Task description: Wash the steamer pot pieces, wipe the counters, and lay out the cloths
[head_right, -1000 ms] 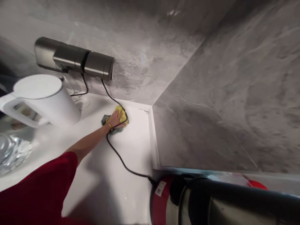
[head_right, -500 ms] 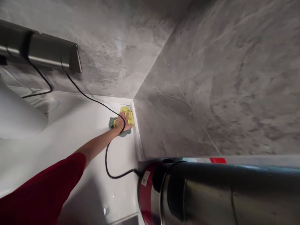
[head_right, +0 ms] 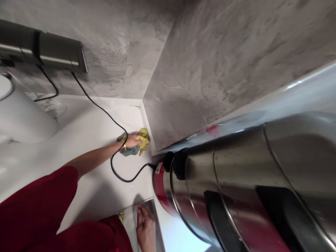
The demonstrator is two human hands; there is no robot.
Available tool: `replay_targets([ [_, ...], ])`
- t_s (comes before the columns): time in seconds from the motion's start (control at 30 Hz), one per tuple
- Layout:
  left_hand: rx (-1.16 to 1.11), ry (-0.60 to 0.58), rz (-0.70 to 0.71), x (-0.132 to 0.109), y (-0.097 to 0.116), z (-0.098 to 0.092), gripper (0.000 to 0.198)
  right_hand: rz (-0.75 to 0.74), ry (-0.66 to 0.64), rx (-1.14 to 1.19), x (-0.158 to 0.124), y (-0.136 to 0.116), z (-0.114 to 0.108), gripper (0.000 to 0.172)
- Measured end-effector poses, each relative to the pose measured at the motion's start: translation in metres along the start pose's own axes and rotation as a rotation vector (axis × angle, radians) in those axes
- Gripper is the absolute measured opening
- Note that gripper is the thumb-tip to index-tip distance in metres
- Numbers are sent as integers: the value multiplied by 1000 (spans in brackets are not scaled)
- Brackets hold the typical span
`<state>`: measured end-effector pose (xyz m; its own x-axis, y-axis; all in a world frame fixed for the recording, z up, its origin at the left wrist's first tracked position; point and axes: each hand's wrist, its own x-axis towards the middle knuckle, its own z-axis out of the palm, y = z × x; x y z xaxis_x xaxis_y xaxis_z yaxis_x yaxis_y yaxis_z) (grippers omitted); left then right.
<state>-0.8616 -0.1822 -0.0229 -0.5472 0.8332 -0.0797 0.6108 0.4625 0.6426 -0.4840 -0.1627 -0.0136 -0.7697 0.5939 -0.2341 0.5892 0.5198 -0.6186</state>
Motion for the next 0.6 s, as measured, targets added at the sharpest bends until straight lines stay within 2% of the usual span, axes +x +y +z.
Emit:
replay_targets([
  [0.07,-8,-46,7,-9,9,6,60,-23,-13,-6,-2,-9,-3,53],
  [0.13,26,-112,45,-18,14,19,78,-35,-27,1,-9,-11,-4,52],
  [0.2,98,-154,89,-23,16,35,98,-24,-27,18,-17,-6,-3,52],
  [0.27,168,-148,121,-23,15,48,102,11,-14,30,-26,3,1,53],
  [0.3,192,-121,136,-21,13,52,96,30,-7,35,-30,8,3,53],
  [0.37,235,-59,170,-13,9,51,73,59,13,41,-37,15,6,55],
  [0.43,269,-11,179,-4,0,39,49,70,23,36,-43,18,8,57],
  [0.47,279,6,165,0,-5,32,42,70,24,30,-46,18,8,56],
  [0.6,304,45,47,3,-31,6,45,13,-10,7,-48,9,13,47],
])
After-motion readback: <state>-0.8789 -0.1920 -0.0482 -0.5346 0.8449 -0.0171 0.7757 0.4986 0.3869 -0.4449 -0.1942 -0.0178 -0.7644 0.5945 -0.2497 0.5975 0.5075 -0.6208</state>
